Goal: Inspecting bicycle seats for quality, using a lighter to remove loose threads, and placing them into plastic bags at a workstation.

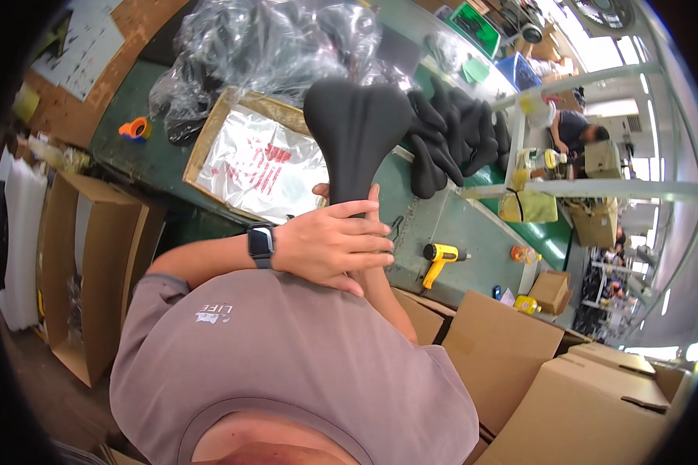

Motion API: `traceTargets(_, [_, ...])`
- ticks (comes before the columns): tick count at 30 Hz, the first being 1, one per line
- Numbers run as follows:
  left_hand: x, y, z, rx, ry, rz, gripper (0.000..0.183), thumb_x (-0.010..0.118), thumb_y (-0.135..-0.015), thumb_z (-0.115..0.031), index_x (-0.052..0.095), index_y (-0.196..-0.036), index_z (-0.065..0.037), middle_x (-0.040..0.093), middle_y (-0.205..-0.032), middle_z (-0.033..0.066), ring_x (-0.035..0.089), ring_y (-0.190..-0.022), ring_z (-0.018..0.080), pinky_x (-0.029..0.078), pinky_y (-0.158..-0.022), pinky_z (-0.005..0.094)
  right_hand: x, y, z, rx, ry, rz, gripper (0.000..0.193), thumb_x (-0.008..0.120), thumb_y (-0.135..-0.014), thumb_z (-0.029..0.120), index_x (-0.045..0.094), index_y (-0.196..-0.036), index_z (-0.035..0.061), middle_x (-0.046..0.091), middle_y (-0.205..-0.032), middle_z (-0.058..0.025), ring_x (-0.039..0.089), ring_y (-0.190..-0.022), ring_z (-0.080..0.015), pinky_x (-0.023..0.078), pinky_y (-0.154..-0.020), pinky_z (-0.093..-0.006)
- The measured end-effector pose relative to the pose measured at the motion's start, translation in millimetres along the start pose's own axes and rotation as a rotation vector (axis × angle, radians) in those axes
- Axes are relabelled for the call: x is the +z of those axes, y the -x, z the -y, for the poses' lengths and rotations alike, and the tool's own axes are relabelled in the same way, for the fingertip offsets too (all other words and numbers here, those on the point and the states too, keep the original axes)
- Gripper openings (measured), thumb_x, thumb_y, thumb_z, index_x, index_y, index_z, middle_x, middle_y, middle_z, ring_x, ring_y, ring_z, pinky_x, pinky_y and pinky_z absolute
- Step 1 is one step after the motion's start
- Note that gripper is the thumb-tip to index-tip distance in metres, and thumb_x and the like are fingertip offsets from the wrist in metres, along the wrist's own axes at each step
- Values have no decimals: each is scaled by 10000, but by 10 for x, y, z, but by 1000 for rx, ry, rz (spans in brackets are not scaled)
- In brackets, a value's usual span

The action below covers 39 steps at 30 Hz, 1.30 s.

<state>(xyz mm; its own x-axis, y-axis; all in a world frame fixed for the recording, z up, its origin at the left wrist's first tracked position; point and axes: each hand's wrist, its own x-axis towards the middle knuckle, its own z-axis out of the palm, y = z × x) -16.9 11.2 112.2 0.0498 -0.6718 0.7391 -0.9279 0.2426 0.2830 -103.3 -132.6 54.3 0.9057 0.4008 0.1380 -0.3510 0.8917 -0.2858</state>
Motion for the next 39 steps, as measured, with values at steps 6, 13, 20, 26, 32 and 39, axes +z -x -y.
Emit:
traceTargets(6, [-304,-209,564,-70,-304,-2,502,733,-995,-459,777,-1349,-106,721,-1478,95,566,-1512,294,364,-1325,550,173,195,-157,186,93,-214,926,339,-1069,886,514,-1312,10,533,-618,-100,342,-368,-152,314,-373,-297])
traceTargets(13, [-647,146,1674,-817,-238,92,605,447,-1193,-535,732,-1411,-49,816,-1197,145,785,-998,350,619,-934,490,203,367,-241,132,81,-262,931,251,-1055,918,472,-1255,37,477,-591,-72,278,-375,-110,256,-378,-283])
traceTargets(20, [578,699,781,-996,1526,-547,724,401,-1204,-613,489,-1667,-64,639,-1589,55,601,-1437,177,441,-1246,418,-52,363,-202,-43,-63,-121,1035,213,-989,996,560,-1188,41,500,-584,-81,306,-374,-137,294,-387,-316])
traceTargets(26, [1099,921,268,-1159,1864,-172,736,706,-1049,-538,548,-1563,-34,718,-1406,124,689,-1293,203,535,-1152,386,-497,526,-156,151,210,-574,1186,146,-955,1030,695,-871,-18,614,-603,-167,498,-395,-240,375,-386,-341])
traceTargets(32, [1607,1286,448,-1834,1716,-98,377,646,-1099,-379,593,-1278,-51,728,-1056,128,723,-863,236,598,-710,343,-977,1226,-5,26,1047,-1355,481,619,-1167,433,767,-1077,-16,805,-904,-95,722,-763,-135,557,-679,-282])
traceTargets(39, [2652,1578,234,-2090,1793,-131,373,497,-1172,-555,651,-1216,-218,670,-901,-19,610,-637,99,377,-441,217,-1712,1072,-430,236,1627,-1060,1008,455,-1133,678,235,-1746,-92,221,-1813,-368,172,-1718,-485,119,-1396,-552])
